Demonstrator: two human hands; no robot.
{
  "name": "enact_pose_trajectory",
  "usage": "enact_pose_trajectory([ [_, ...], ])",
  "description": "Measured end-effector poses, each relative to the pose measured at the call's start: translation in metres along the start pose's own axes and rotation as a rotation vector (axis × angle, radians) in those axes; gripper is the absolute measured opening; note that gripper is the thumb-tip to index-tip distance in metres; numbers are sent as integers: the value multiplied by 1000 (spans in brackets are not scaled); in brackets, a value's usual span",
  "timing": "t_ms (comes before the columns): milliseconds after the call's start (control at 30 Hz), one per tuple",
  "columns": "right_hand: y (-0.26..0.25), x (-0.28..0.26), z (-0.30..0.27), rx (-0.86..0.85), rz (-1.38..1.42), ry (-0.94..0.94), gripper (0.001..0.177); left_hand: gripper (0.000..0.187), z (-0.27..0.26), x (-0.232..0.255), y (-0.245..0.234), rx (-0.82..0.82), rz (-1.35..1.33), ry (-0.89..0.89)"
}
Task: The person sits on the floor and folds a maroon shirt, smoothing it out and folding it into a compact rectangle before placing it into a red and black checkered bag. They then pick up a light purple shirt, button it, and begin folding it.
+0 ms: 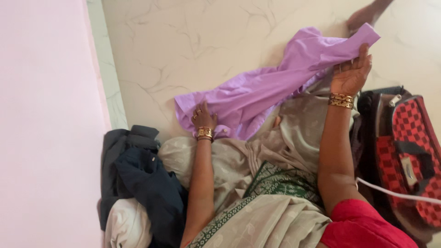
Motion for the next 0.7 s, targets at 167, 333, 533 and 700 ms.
enact_pose_trajectory([
  [167,-70,13,-21,156,-3,61,69,85,-8,-7,4,-16,65,-49],
  [333,-104,33,-29,257,126,87,70,78,-18,2,-4,65,52,39],
  [533,-101,51,-14,321,-44,97,71,37,-25,50,0,277,-113,472],
  [700,-66,38,-19,193,220,72,66,25,-21,161,50,236,-210,674],
])
Point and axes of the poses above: each hand's wrist, its own z-axis towards the middle knuckle, its own y-axis out of the palm, x = y × z, the point moved 1 cm from there along z, towards the middle knuckle, and after that the axes turned 14 degrees about -z, right-handed, at the moved point
